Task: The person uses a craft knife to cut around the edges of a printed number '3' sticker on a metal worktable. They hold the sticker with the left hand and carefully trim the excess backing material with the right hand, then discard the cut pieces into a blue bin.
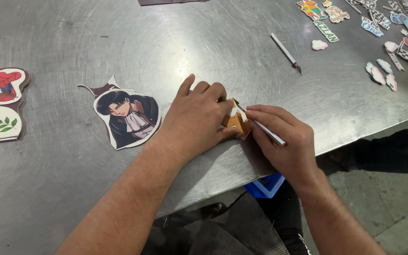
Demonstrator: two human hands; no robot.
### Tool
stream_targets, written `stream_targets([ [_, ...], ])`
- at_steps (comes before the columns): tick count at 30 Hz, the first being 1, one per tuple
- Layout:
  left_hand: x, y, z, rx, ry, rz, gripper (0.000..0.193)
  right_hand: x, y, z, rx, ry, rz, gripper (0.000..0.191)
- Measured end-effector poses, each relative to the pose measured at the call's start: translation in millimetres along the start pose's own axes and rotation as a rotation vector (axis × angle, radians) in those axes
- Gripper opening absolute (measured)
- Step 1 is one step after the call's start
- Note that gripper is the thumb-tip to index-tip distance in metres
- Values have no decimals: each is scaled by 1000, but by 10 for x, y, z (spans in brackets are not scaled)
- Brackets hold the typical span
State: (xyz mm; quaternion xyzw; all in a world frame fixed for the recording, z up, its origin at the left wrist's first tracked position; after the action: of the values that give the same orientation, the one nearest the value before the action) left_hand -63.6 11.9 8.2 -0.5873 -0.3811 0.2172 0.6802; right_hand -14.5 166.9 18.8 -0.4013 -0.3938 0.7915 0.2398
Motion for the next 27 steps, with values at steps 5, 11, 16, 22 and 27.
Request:
stream_targets([
  [5, -6, 8, 2, 10, 8, -4, 61, -16, 8, 1, -3, 7, -23, 22],
  [11, -5, 12, 3, 7, 3, -12, 61, -26, 8, -8, 5, -2, -38, 21],
  [16, -2, 22, 15, -8, -8, 7, 64, -24, 12, -12, -3, -9, -39, 22],
  [22, -10, 36, 23, -25, -26, 16, 66, -16, 35, -5, -19, -6, -46, 21],
  [27, -16, 49, 30, -32, -25, 27, 63, -21, 32, -10, -8, -15, -59, 22],
])
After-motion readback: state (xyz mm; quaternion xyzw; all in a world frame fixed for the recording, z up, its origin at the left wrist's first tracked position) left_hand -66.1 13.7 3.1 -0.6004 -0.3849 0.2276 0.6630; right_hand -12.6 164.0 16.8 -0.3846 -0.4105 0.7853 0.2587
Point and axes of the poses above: each hand's wrist, its own z-axis towards the middle knuckle, its own y-axis out of the palm, x = y × z, the point moved 6 cm from there along z, towards the middle knuckle, and after that the axes turned 15 degrees about -x, right-handed, at the moved point
